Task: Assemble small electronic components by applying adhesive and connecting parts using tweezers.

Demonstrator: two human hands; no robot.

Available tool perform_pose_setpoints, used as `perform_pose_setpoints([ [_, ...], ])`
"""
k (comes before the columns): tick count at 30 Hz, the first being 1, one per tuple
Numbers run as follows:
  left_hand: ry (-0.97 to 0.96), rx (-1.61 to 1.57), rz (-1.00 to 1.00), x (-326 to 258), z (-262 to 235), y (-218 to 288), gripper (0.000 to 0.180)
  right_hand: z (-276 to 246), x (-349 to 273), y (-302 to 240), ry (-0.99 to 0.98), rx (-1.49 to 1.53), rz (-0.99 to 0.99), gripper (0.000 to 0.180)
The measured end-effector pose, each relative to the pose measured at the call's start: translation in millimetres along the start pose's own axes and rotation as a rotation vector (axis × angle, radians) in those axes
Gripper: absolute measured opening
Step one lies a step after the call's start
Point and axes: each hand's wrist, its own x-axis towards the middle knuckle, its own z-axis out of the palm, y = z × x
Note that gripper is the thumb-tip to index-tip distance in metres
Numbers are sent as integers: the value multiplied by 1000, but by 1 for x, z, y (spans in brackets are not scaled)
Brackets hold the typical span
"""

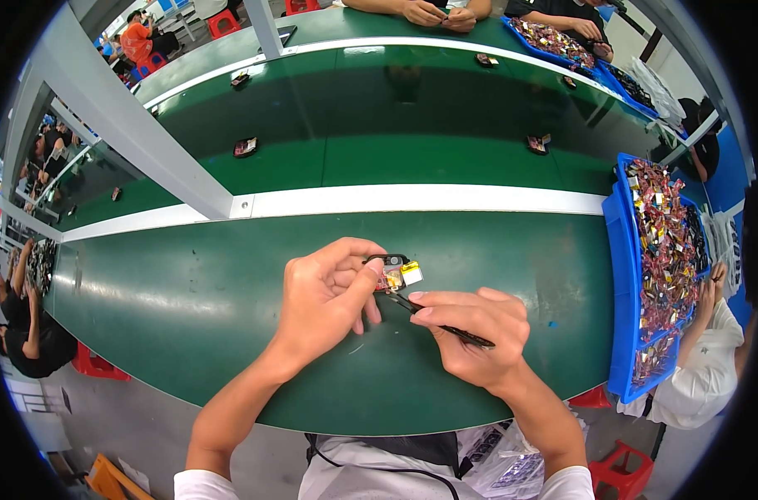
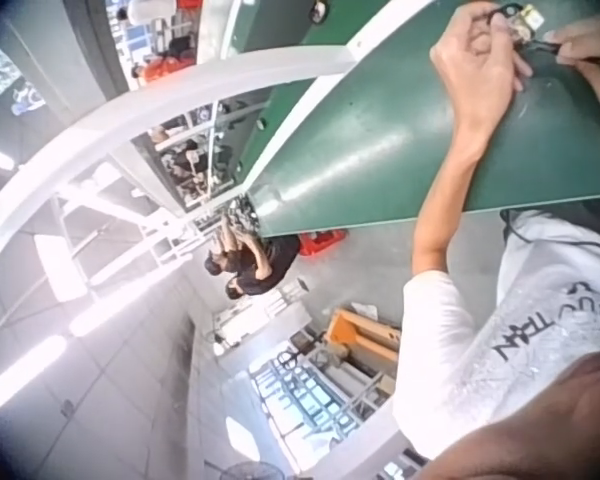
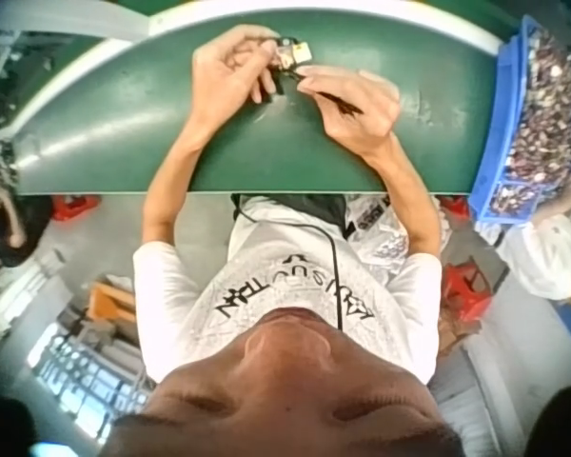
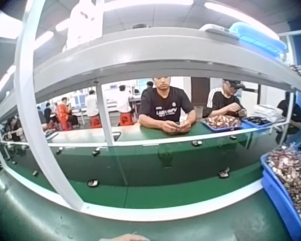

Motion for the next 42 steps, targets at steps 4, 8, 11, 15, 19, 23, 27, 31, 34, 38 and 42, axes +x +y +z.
perform_pose_setpoints([
  [4, -12, -7, -14, -2, 1, 0, 20, 1, -1, 0, -4, -5, -5, 32],
  [8, -23, -7, -23, -2, 0, 0, 21, -2, 1, -2, -11, 0, 8, 31],
  [11, -28, -22, -40, -2, 0, -1, 21, -3, 3, -3, -3, 26, 34, 30],
  [15, -50, -40, -61, -1, 0, -1, 24, -3, 2, -2, 2, 74, 86, 28],
  [19, -87, -115, -95, -1, 1, 2, 26, 1, 1, -6, 89, 181, 248, 21],
  [23, -70, -121, -52, -4, 5, 5, 28, 2, -1, -9, 183, 307, 529, 12],
  [27, 24, -135, 56, -8, 15, 2, 27, 0, -2, -5, 221, 530, 680, 18],
  [31, 132, -151, 106, -10, 25, 1, 25, 0, 8, -11, 284, 755, 936, 16],
  [34, 202, -123, 217, -13, 32, -7, 24, -2, 9, -10, 269, 841, 1060, 15],
  [38, 245, -34, 312, -15, 36, -16, 24, -3, 7, -7, 257, 899, 1100, 16],
  [42, 273, 160, 520, -13, 36, -23, 24, -5, 9, -8, 260, 913, 1155, 17],
])
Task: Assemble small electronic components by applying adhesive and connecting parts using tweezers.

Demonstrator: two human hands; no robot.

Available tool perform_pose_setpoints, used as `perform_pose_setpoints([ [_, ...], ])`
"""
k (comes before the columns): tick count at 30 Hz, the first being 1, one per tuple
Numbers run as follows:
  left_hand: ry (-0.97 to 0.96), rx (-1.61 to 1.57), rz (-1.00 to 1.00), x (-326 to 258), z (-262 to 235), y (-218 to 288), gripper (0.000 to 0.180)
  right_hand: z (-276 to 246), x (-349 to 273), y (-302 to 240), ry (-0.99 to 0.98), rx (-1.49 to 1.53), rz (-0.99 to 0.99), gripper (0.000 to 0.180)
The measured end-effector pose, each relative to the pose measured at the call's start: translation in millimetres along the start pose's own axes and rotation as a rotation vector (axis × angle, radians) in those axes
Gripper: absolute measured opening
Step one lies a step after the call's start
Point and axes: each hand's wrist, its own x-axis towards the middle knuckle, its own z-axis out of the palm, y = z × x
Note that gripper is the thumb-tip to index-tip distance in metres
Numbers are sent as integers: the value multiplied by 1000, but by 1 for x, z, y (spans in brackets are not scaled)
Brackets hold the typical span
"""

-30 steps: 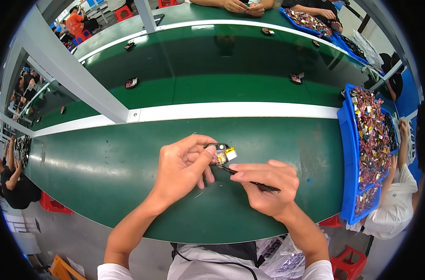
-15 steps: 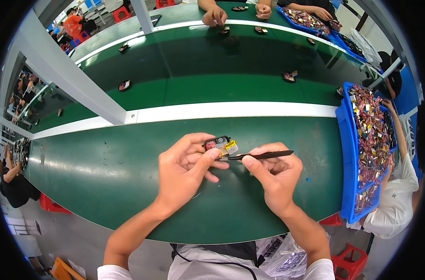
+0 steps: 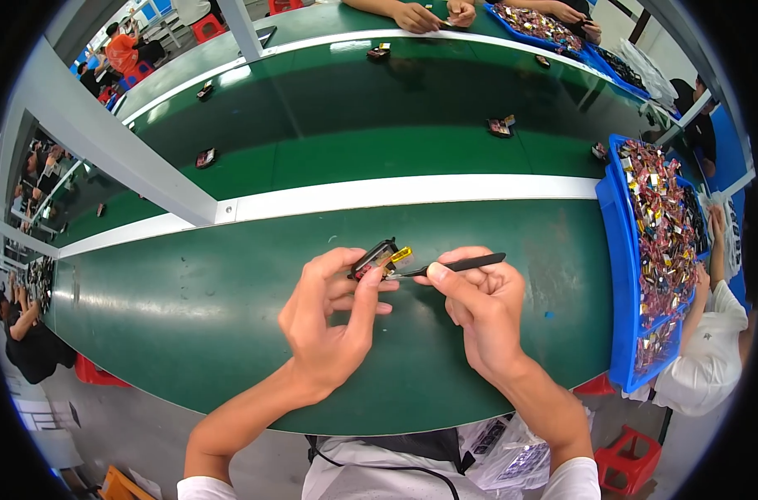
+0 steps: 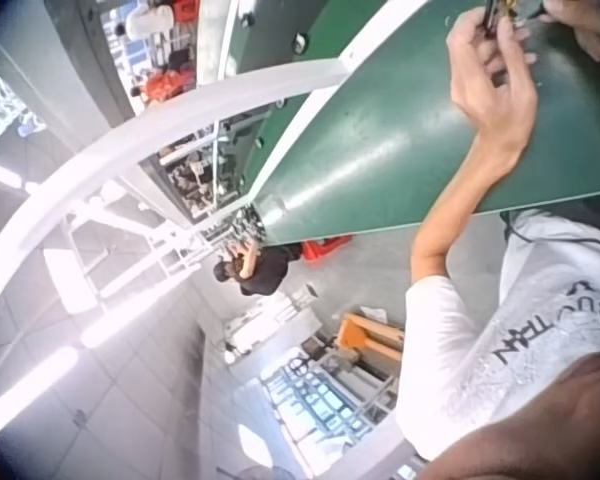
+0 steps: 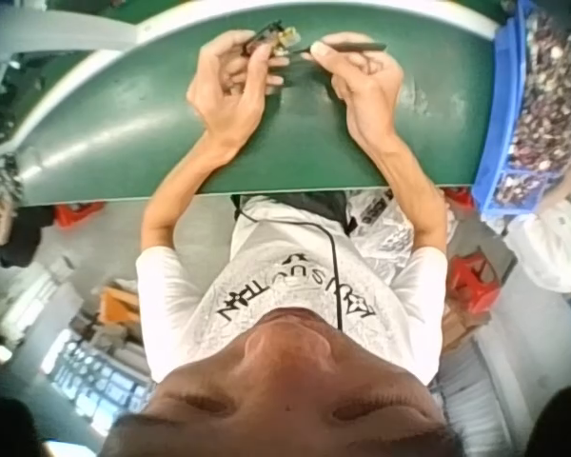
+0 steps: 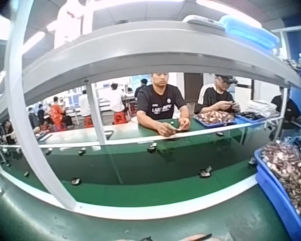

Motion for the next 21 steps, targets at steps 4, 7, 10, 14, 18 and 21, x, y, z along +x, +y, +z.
perform_pose_setpoints([
  [4, 22, -56, -101, 4, -1, 4, 23, -4, 2, 4, 10, -220, -305, 17],
  [7, -19, -69, -178, 8, -6, 2, 22, -5, 1, 4, -9, -359, -529, 18],
  [10, -63, -83, -235, 7, -7, 2, 22, -3, 0, 3, -41, -430, -640, 18],
  [14, -75, -50, -208, 7, -8, 1, 21, -1, 1, 4, -26, -560, -688, 17],
  [18, -84, -11, -171, 6, -9, 0, 21, -2, 3, 5, -34, -573, -667, 17],
  [21, -98, -6, -159, 6, -10, 0, 20, -2, 2, 5, -58, -585, -631, 17],
])
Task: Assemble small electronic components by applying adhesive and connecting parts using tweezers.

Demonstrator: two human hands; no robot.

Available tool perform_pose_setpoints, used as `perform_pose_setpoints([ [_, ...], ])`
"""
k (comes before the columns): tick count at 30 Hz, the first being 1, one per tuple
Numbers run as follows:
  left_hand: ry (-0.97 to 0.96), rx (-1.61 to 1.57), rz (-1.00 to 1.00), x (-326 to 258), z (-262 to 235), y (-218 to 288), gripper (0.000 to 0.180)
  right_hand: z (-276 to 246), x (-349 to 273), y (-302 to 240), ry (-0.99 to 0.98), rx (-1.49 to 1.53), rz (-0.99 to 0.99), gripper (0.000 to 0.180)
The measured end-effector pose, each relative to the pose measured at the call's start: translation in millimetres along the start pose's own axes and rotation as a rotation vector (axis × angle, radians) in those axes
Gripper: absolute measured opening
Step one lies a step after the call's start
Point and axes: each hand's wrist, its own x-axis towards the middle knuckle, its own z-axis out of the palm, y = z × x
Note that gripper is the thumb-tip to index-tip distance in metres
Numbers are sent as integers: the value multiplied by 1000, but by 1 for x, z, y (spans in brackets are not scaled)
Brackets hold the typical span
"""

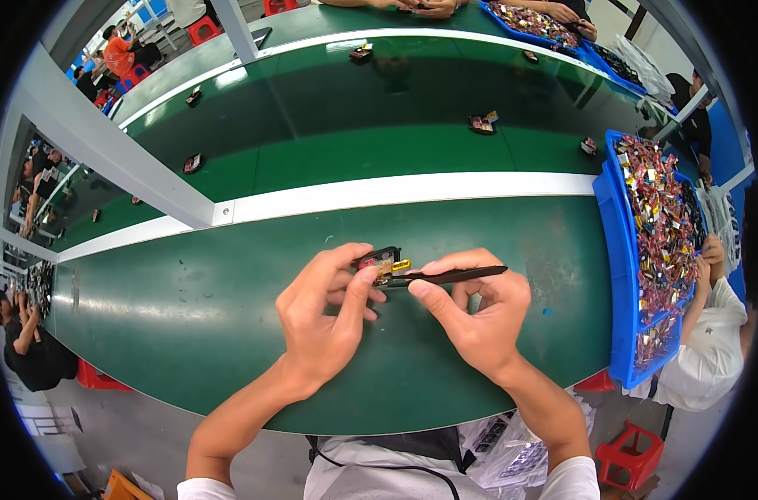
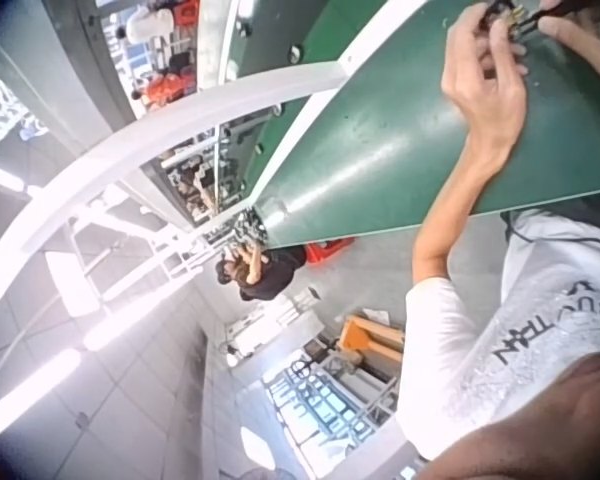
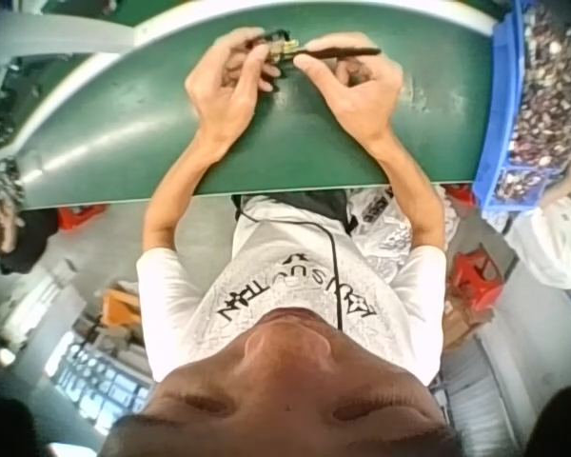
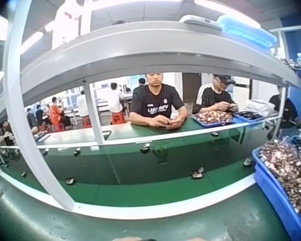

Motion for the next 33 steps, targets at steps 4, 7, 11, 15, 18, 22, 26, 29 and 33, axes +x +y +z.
perform_pose_setpoints([
  [4, -15, -16, 1, 0, -1, 0, 20, 0, 0, 4, 8, 92, 75, 16],
  [7, -15, -5, 10, 0, 0, 0, 19, 0, 0, 4, 10, 137, 112, 16],
  [11, -2, -1, 7, 1, 0, 1, 19, 0, 1, 0, 4, 34, 52, 16],
  [15, 18, 44, 11, 2, -1, 0, 18, 2, 2, -1, 8, -27, 15, 16],
  [18, 14, 24, -1, 3, 1, 1, 18, 0, 2, -1, -4, -83, -38, 15],
  [22, -29, -46, -38, 2, -1, 1, 18, 0, 1, 2, -29, 57, 64, 16],
  [26, -90, -29, 10, 3, -4, -2, 20, -6, 5, 1, -70, 288, 272, 16],
  [29, -109, -44, 20, 3, -5, -2, 21, -6, 5, 7, -86, 360, 327, 14],
  [33, -118, -32, 41, 3, -5, -1, 20, -7, 6, 2, -93, 372, 393, 14],
])
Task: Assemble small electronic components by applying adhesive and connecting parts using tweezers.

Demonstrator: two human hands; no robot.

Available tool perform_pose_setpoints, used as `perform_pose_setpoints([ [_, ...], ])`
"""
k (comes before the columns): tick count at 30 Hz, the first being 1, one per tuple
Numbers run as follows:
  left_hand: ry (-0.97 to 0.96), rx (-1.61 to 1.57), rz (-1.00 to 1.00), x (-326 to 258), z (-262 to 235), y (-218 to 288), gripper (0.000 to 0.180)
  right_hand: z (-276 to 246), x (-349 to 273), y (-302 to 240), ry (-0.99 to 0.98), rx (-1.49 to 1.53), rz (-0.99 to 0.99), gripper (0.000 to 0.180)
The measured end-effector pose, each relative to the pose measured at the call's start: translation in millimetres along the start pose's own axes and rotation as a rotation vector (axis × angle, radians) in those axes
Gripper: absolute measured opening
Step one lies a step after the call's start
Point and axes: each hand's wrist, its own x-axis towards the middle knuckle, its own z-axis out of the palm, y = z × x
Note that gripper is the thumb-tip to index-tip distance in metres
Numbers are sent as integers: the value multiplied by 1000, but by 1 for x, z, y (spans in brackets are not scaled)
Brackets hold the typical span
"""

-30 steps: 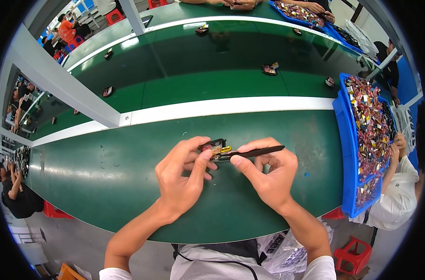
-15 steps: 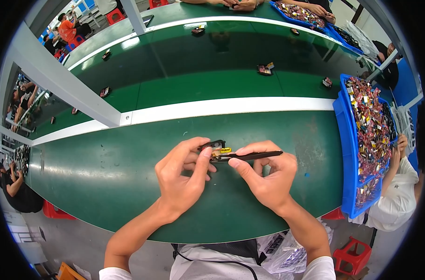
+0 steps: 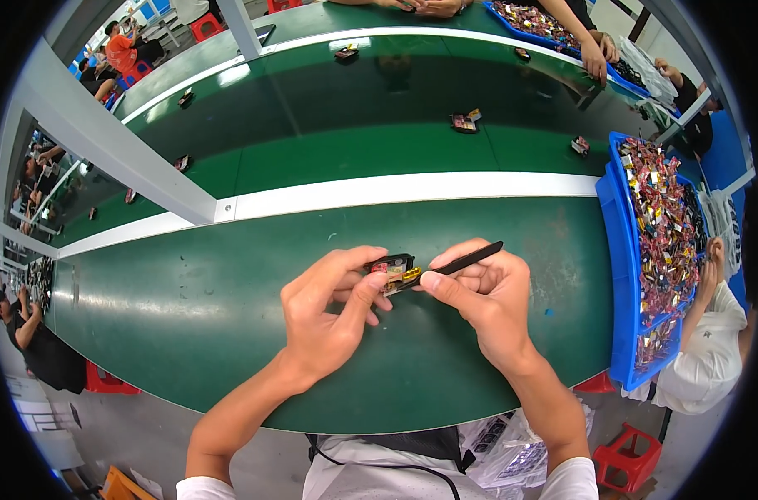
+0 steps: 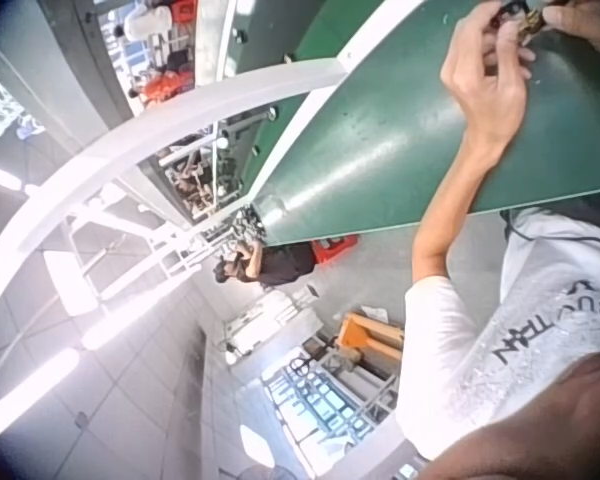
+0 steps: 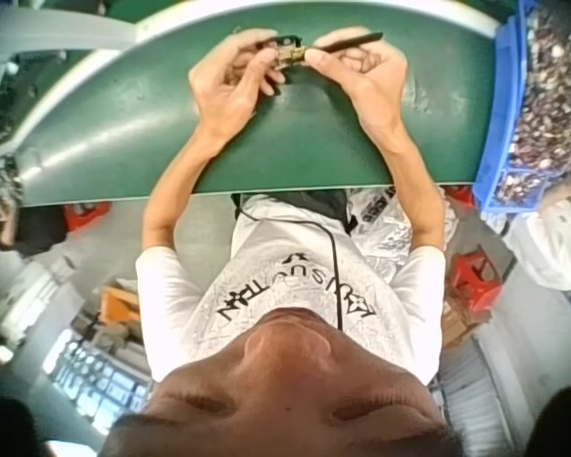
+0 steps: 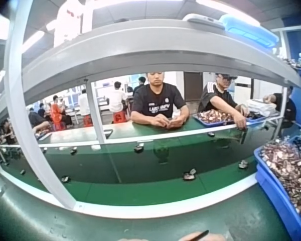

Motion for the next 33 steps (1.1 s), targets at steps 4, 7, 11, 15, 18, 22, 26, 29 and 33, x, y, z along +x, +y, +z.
perform_pose_setpoints([
  [4, 37, 108, 123, -1, 2, -1, 20, 2, 0, -12, 5, 54, 107, 13],
  [7, 57, 254, 287, -1, 2, -4, 21, 2, 1, -17, -6, 83, 177, 13],
  [11, 68, 417, 488, 1, 0, -10, 23, 0, 1, -16, -11, 111, 192, 13],
  [15, 55, 377, 450, 0, -1, -8, 23, 1, 2, -13, -24, 110, 186, 13],
  [18, 37, 84, 150, 1, 0, -1, 22, 0, 1, -8, -18, 56, 157, 13],
  [22, -75, -337, -244, 6, -8, 3, 26, -3, -1, 2, -51, 23, -48, 14],
  [26, -107, -481, -361, 7, -11, 1, 27, 3, -4, 4, -3, -80, -264, 13],
  [29, -117, -510, -370, 8, -11, 1, 28, 5, -7, 4, 43, -136, -326, 11],
  [33, -108, -521, -388, 7, -11, 0, 27, 5, -8, 6, 70, -247, -423, 11],
])
